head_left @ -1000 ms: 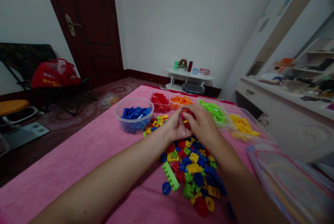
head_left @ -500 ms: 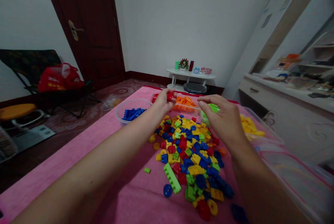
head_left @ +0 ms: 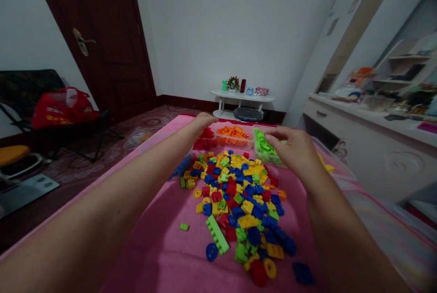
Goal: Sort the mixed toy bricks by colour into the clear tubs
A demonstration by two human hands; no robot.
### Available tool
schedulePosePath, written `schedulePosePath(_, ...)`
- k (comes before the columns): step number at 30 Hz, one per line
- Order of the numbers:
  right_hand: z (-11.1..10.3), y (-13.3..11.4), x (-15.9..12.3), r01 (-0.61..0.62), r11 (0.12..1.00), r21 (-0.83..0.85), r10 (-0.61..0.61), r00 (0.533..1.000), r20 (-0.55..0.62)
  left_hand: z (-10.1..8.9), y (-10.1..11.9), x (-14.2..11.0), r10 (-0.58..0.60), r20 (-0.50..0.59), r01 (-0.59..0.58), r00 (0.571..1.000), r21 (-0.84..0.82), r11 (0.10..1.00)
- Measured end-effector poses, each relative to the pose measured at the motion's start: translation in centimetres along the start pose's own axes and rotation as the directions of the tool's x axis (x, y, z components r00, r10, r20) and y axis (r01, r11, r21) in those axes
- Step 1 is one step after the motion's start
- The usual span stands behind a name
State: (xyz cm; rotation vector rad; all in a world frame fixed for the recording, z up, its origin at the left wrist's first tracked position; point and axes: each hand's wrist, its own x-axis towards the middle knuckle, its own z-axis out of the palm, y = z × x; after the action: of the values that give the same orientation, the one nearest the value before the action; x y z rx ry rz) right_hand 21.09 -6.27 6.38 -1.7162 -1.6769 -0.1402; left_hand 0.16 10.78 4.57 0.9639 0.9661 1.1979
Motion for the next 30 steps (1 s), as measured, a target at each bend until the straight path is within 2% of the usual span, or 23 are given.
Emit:
schedulePosePath(3,0.6,1.4,-0.1,-0.044,0.983,-0.177,0.085,0.969,0.232,1.2,-0.6,-2.2,0.083,0.088,-0.103,0.993,0.255,0.961)
schedulePosePath(4,1.0,1.9,-0.2,-0.055,0.971,-0.234,0.126,0.946,0.299,1.4,-0.8,-3.3,0.132,0.156,-0.183,0.979,0.383,0.905)
schedulePosePath(6,2.1,2.7,-0.5,-0.082,0.94,-0.332,0.215,0.897,0.387,1.6,-1.5,-5.5,0.195,0.314,-0.355,0.929,0.608,0.71)
schedulePosePath(7,2.6,3.0,-0.6,-0.091,0.925,-0.37,0.251,0.875,0.413,1.5,-1.8,-6.6,0.199,0.361,-0.403,0.911,0.68,0.613)
schedulePosePath(9,3.7,3.5,-1.0,-0.099,0.895,-0.434,0.308,0.842,0.443,1.0,-2.4,-8.5,0.21,0.387,-0.44,0.898,0.767,0.468)
schedulePosePath(12,4.9,3.8,-1.4,-0.093,0.855,-0.511,0.363,0.81,0.46,0.1,-2.8,-10.3,0.206,0.351,-0.404,0.914,0.845,0.351)
schedulePosePath(20,5.5,4.1,-1.8,-0.071,0.854,-0.515,0.361,0.794,0.489,-0.4,-3.0,-11.0,0.072,0.319,-0.327,0.945,0.922,0.208)
schedulePosePath(23,5.7,4.2,-2.0,-0.065,0.858,-0.509,0.352,0.796,0.493,-0.3,-3.2,-11.4,0.066,0.327,-0.334,0.943,0.921,0.201)
schedulePosePath(26,5.5,4.2,-1.9,-0.08,0.859,-0.505,0.356,0.802,0.479,-0.5,-3.2,-11.5,0.07,0.352,-0.359,0.933,0.905,0.23)
schedulePosePath(30,3.6,4.1,-1.0,-0.127,0.851,-0.51,0.378,0.822,0.425,-1.0,-2.9,-11.0,0.078,0.403,-0.41,0.912,0.882,0.234)
